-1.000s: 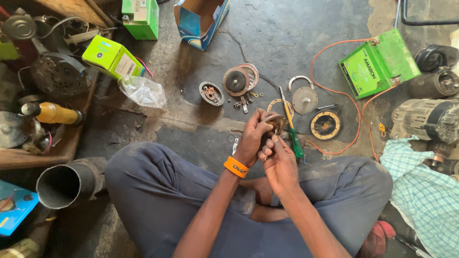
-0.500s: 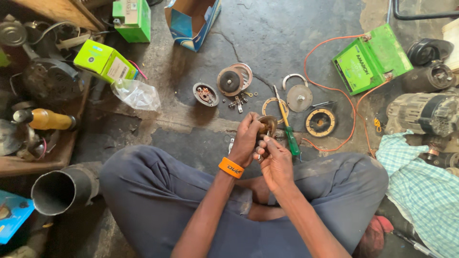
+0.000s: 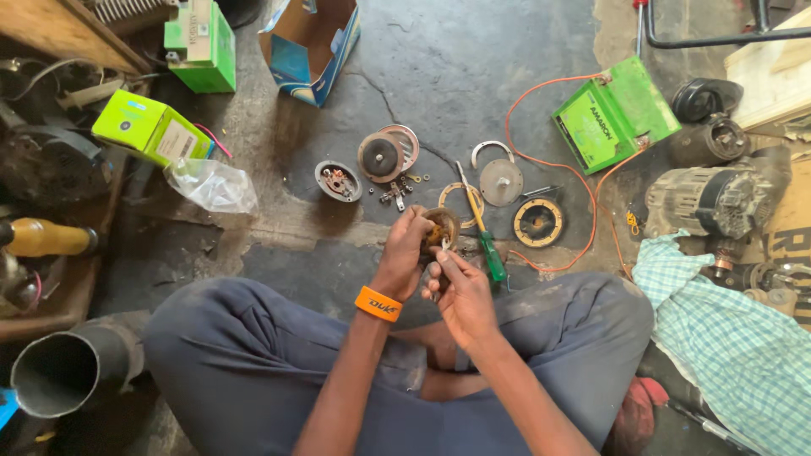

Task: The person sits on the floor and uses a screwdriver and wrench to disassemble and reassemble a small circular electrical component. They remove screws, separate parts, and then reassemble the unit, occasionally using a green battery to test connections.

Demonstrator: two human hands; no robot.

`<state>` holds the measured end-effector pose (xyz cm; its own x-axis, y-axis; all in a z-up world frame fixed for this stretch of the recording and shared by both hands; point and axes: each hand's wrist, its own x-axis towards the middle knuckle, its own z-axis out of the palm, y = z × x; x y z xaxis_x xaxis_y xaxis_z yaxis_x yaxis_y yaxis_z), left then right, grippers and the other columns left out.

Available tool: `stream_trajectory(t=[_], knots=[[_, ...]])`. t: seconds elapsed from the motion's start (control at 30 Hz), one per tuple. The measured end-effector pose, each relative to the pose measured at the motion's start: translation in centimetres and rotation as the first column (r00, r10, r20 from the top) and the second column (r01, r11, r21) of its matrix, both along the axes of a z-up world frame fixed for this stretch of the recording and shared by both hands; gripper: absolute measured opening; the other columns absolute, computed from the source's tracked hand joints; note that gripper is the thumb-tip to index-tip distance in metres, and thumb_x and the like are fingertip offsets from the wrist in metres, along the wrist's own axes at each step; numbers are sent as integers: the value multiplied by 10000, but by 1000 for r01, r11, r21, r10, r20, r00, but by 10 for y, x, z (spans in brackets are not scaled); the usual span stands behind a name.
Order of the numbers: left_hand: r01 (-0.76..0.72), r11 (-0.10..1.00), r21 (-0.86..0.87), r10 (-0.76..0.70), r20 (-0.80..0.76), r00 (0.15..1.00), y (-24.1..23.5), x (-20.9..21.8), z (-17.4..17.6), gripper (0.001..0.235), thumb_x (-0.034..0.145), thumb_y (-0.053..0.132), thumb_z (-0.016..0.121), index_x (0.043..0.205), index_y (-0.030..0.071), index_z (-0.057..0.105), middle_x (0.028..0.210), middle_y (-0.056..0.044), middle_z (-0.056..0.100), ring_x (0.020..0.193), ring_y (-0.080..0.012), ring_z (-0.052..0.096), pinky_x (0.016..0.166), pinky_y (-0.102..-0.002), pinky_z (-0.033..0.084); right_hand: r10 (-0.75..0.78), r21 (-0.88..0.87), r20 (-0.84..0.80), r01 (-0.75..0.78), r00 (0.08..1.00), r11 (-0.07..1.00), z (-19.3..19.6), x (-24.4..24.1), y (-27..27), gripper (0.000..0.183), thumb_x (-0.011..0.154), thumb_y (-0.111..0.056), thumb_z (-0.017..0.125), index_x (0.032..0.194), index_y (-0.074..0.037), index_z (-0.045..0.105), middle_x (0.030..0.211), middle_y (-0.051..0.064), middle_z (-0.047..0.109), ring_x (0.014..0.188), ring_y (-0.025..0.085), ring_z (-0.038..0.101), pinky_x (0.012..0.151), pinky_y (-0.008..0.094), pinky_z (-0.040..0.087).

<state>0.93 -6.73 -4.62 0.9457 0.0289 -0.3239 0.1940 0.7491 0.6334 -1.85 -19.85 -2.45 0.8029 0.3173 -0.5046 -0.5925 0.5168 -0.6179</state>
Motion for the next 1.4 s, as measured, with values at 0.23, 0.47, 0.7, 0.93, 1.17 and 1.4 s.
stream_trajectory(t=[0.23, 0.47, 0.7, 0.93, 1.17, 1.4], knots=[[9, 998, -58, -11, -28, 1000, 1, 1, 2, 95, 982, 155, 562, 1062, 115, 533, 857, -28, 578, 654, -87, 531, 563, -240, 460, 95, 69, -115, -87, 989, 994, 2, 10, -7, 236, 1031, -206, 541, 1135, -6, 612, 823, 19, 624, 665, 100, 578, 609, 271, 501], [42, 965, 259, -72, 105, 992, -1, 0, 3, 265, 983, 130, 533, 1204, 7, 610, 1010, -21, 633, 873, -71, 586, 762, -233, 521, 148, 203, -78, -130, 986, 971, -10, 8, -12, 189, 1082, -224, 514, 1001, -56, 542, 653, -71, 387, 546, 52, 392, 496, 229, 371], [46, 980, 194, -59, 63, 996, 0, 0, -1, 260, 977, 123, 523, 1188, 6, 622, 989, -22, 633, 851, -80, 583, 731, -240, 521, 180, 99, -33, -176, 983, 979, -13, 8, -11, 184, 1076, -217, 531, 1007, -47, 554, 664, -63, 415, 556, 46, 410, 488, 219, 365], [61, 993, -97, -51, 106, 993, 5, -9, 18, 252, 1004, 164, 522, 1219, 62, 605, 874, -32, 645, 621, -78, 568, 520, -226, 488, 123, 136, -87, -111, 989, 984, 13, 8, -3, 229, 1045, -267, 471, 1038, -59, 569, 736, -5, 550, 669, 114, 560, 684, 305, 522], [143, 986, 84, -152, 120, 981, 7, -4, 27, 330, 1148, 273, 531, 1246, -24, 636, 1014, -41, 664, 852, -72, 632, 730, -253, 541, 374, -247, 58, -350, 926, 904, 17, 21, -26, 302, 1077, -359, 540, 996, -83, 633, 695, -44, 543, 592, 72, 500, 513, 237, 385], [344, 930, 126, -341, -45, 939, 23, -6, 45, 403, 1025, 431, 502, 1170, 84, 645, 973, -15, 688, 792, -81, 661, 677, -292, 593, 539, -640, 376, -209, 754, 739, 16, 41, -48, 304, 1050, -217, 563, 1001, 25, 740, 708, -23, 622, 656, 47, 542, 606, 228, 460]])
